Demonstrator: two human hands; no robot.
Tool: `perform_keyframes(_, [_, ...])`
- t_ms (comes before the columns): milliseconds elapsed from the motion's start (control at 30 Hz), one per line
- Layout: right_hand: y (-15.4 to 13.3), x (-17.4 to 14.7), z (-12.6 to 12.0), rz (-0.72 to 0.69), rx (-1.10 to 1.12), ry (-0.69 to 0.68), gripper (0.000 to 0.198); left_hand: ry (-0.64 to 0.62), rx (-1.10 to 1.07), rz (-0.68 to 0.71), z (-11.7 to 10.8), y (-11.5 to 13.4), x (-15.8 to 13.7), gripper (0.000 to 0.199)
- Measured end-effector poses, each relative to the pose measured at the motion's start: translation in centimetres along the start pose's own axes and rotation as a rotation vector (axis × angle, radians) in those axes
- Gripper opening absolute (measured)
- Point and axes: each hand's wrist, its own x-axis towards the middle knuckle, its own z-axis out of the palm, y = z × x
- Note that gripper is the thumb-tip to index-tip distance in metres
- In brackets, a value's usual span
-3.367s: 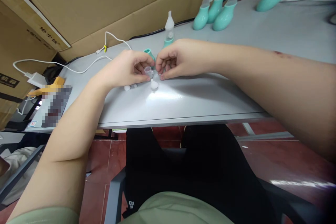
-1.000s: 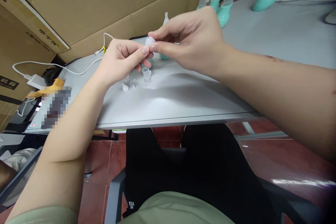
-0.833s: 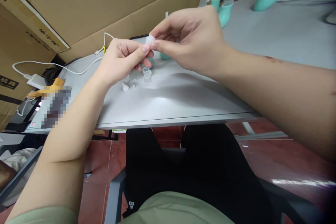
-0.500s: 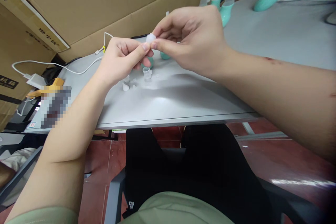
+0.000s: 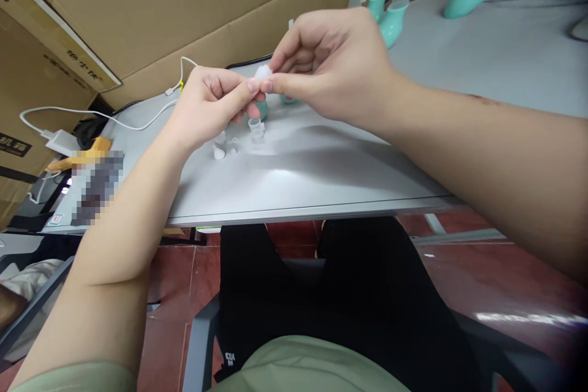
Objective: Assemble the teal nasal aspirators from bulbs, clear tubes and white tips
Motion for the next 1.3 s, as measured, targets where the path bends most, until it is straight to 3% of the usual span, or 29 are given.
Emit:
perform_keyframes(167, [-0.6,-0.3,0.8,0.025,0.094,0.027,0.035,0.013,-0.012,-0.026,0.4,0.0,0.2,0.067])
perform_keyframes(367, [-0.1,-0.2,0.8,0.006,-0.108,0.078,0.028,0.044,0.013,-0.038,0.8,1.0,0.2,0.067])
perform_keyframes(500, [-0.1,0.1,0.6,0.008,-0.21,0.109,0.035,0.066,0.02,-0.048,1.0,1.1,0.3,0.064])
perform_keyframes(967, [-1.4,-0.4,-1.3,0.144,-0.159,-0.076,0.043,0.014,0.01,-0.031,-0.1,0.0,0.5,0.063])
perform_keyframes(1167, [-1.0,0.2,-1.2,0.081,-0.134,-0.058,0.039,0.021,0.127,-0.008,-1.1,0.8,-0.3,0.064])
perform_keyframes(1300, [-1.6,0.5,-2.4,0.185,-0.24,-0.224,0.024,0.024,0.245,0.057,-1.8,1.0,-0.6,0.061])
